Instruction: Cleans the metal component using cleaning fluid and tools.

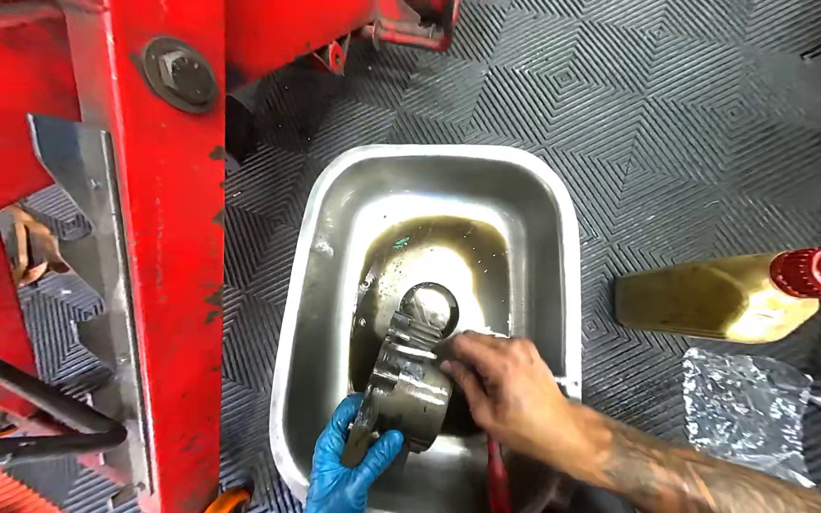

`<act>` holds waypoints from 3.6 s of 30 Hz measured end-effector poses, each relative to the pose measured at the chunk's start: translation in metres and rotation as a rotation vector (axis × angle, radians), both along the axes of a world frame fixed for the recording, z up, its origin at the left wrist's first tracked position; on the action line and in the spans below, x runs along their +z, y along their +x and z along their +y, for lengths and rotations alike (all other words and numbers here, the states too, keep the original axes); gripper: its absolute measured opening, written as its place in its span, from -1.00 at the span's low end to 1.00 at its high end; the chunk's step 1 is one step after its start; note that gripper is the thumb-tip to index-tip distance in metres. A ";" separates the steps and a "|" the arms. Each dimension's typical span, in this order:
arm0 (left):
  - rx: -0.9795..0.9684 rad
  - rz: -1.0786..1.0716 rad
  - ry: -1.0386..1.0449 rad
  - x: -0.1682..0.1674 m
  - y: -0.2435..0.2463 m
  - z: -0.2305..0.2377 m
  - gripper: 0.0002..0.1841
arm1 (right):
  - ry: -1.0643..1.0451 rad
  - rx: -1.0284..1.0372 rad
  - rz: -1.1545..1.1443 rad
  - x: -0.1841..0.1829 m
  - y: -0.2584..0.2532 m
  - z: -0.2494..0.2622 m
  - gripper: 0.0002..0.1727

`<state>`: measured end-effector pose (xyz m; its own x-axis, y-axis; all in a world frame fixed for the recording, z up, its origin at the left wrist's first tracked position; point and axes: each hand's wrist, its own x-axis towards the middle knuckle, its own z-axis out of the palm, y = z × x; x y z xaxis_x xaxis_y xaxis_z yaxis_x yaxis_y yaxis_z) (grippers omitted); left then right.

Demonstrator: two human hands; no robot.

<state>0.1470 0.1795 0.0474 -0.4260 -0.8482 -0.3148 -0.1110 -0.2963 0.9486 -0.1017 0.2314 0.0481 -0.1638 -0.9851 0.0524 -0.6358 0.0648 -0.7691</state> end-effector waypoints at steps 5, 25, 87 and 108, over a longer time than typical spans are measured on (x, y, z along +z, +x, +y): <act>-0.017 -0.011 -0.015 -0.002 0.003 -0.002 -0.55 | -0.037 0.016 0.024 -0.001 0.004 -0.002 -0.75; 0.004 0.003 0.007 -0.002 0.006 0.005 -0.55 | -0.012 -0.126 0.010 -0.001 -0.005 0.008 -0.81; -0.347 0.010 -0.134 0.012 0.013 0.014 -0.80 | 0.121 0.658 -0.035 0.044 -0.016 0.013 -0.69; -0.282 0.012 -0.088 0.016 0.015 0.014 -0.79 | 0.110 0.585 -0.054 0.038 -0.009 0.029 -0.71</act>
